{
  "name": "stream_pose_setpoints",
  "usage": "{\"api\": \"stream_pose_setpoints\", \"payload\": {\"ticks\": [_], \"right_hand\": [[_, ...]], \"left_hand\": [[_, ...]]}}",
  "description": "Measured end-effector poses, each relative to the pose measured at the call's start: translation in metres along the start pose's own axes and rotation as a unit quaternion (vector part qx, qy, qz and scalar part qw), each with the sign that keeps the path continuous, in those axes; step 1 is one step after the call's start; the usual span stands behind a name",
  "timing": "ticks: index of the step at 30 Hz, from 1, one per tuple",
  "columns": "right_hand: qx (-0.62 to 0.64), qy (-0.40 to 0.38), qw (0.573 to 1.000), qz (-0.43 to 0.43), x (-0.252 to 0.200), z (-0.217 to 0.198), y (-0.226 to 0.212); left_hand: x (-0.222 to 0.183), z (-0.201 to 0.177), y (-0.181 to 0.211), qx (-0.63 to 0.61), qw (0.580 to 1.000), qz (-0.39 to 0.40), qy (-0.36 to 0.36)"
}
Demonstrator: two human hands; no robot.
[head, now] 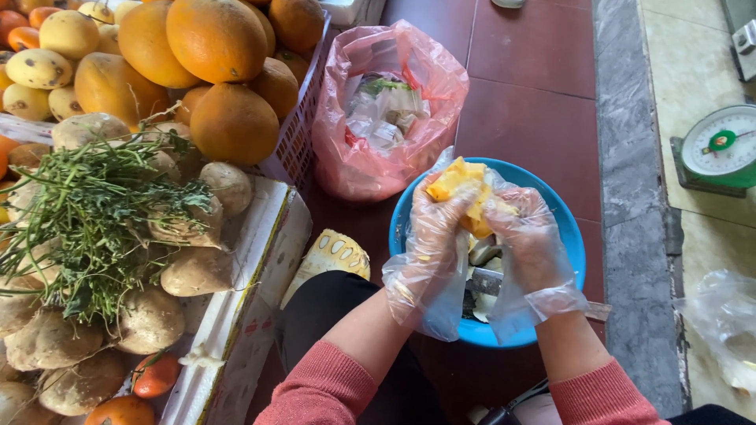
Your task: A person wearing plastic gloves extracts yellow jackfruit pods from a large fruit segment and places them into a blue bowl.
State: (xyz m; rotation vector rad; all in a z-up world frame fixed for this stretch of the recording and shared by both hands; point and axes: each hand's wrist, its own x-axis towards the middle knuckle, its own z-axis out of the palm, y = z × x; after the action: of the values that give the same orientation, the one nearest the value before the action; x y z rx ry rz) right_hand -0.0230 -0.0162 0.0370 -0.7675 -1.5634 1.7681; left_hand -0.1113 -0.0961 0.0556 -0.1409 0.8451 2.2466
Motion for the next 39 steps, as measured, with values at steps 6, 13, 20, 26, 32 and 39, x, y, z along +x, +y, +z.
{"api": "stream_pose_setpoints", "payload": {"ticks": [6, 13, 20, 26, 32, 39], "right_hand": [[0.162, 0.045, 0.985, 0.04, -0.016, -0.003, 0.015], [0.095, 0.023, 0.992, 0.075, -0.007, -0.061, 0.108], [-0.469, -0.142, 0.862, 0.129, 0.0, -0.104, 0.24], [-0.381, -0.07, 0.862, 0.328, -0.011, -0.034, 0.11], [-0.217, -0.001, 0.896, 0.388, -0.006, -0.054, 0.155], [0.137, -0.133, 0.949, 0.253, 0.048, -0.128, 0.197]], "left_hand": [[-0.008, 0.008, 0.008, -0.202, 0.972, -0.111, 0.041], [0.028, -0.012, 0.03, -0.261, 0.958, -0.099, -0.06], [0.047, -0.033, 0.02, -0.225, 0.962, -0.103, -0.113], [0.074, -0.064, 0.002, -0.196, 0.969, -0.11, -0.105], [0.08, -0.07, -0.006, -0.218, 0.958, -0.124, -0.141], [0.078, -0.064, -0.001, -0.235, 0.952, -0.152, -0.124]]}}
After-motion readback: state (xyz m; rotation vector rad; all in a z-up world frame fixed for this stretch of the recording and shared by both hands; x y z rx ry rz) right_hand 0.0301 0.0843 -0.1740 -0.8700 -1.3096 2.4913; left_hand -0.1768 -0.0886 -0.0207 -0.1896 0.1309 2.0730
